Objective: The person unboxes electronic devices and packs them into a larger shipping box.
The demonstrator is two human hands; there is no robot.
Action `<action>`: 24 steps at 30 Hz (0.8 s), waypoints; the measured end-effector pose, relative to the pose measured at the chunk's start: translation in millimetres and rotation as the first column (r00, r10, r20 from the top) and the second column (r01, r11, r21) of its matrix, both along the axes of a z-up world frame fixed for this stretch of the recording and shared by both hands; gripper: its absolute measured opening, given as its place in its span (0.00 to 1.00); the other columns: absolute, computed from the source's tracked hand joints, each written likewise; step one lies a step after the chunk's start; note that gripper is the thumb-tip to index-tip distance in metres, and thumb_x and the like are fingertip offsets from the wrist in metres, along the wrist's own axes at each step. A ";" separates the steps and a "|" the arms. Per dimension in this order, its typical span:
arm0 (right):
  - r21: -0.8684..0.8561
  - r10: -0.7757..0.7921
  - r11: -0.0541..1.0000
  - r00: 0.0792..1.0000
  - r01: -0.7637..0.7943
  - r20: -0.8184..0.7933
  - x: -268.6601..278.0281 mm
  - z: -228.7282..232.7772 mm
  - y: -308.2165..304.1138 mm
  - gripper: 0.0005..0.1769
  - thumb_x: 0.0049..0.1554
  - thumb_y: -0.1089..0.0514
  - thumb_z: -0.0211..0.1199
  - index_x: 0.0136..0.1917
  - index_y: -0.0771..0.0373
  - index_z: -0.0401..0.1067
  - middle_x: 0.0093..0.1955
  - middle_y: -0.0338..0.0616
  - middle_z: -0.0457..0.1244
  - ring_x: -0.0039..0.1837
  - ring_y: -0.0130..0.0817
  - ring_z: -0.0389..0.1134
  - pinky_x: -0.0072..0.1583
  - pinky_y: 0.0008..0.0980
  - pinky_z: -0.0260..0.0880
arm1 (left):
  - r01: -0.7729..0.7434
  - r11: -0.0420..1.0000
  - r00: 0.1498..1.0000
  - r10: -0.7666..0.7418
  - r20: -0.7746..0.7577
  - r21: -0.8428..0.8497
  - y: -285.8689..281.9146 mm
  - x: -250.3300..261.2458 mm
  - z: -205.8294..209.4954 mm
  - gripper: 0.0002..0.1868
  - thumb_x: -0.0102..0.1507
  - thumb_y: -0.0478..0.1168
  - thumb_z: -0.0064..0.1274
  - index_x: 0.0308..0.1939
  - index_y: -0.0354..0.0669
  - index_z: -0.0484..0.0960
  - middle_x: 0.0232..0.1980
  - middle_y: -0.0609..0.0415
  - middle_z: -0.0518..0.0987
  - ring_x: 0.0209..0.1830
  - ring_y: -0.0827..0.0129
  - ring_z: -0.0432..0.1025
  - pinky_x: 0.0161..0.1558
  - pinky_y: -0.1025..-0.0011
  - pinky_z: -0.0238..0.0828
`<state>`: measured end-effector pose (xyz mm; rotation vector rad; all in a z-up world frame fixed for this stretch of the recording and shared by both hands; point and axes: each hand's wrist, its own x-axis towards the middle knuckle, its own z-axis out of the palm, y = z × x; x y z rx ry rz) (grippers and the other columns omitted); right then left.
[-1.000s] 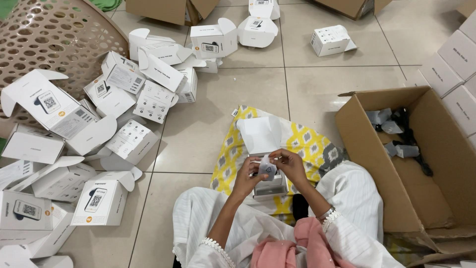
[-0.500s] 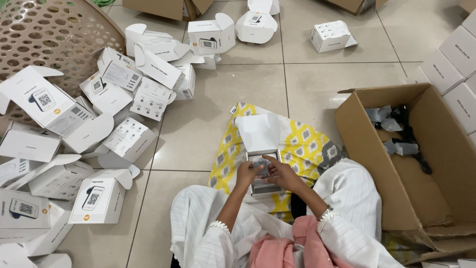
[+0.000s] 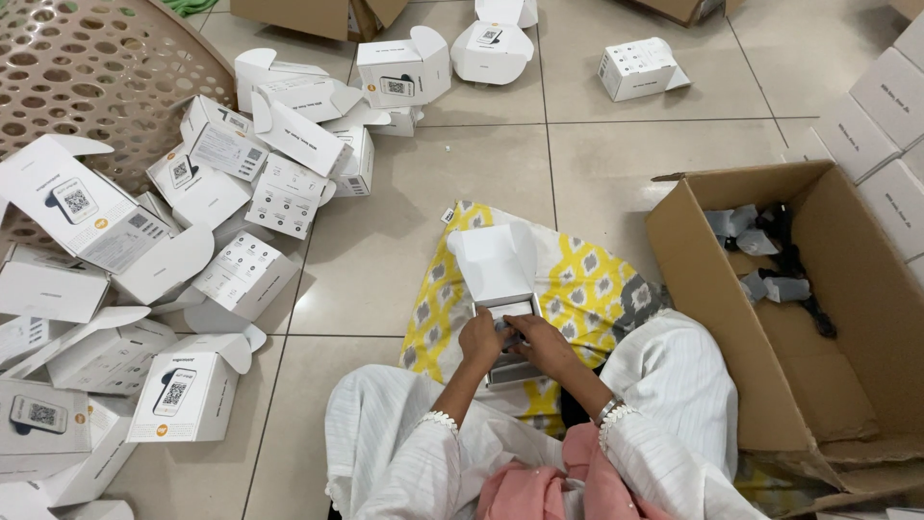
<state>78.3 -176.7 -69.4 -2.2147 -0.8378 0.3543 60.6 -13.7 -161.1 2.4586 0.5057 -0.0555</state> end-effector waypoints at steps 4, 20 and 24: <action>0.014 0.055 0.998 0.980 -0.059 0.189 3.7 -25.2 1.2 0.34 0.44 0.66 0.71 0.65 0.63 0.70 0.60 0.51 0.67 0.62 0.51 0.67 0.61 0.41 0.68 | 0.082 0.995 0.995 -0.079 -0.062 0.056 8.4 6.0 -15.0 0.31 0.53 0.50 0.70 0.52 0.36 0.76 0.43 0.41 0.83 0.48 0.47 0.78 0.46 0.53 0.75; -0.310 0.122 0.951 0.923 -0.003 0.365 5.6 -23.3 7.4 0.22 0.53 0.63 0.59 0.62 0.63 0.70 0.58 0.47 0.66 0.65 0.44 0.64 0.64 0.45 0.59 | 0.310 0.889 0.946 -0.325 -0.014 0.336 8.0 -14.3 5.4 0.22 0.50 0.27 0.62 0.47 0.37 0.73 0.43 0.41 0.80 0.42 0.48 0.79 0.41 0.58 0.78; -0.314 0.120 0.949 0.919 0.005 0.376 5.5 -25.3 10.1 0.21 0.53 0.64 0.58 0.61 0.64 0.69 0.57 0.49 0.66 0.64 0.46 0.64 0.63 0.45 0.60 | 0.310 0.888 0.941 -0.339 0.025 0.340 12.3 -14.8 -0.4 0.17 0.50 0.28 0.63 0.41 0.39 0.78 0.42 0.42 0.81 0.43 0.48 0.78 0.45 0.57 0.77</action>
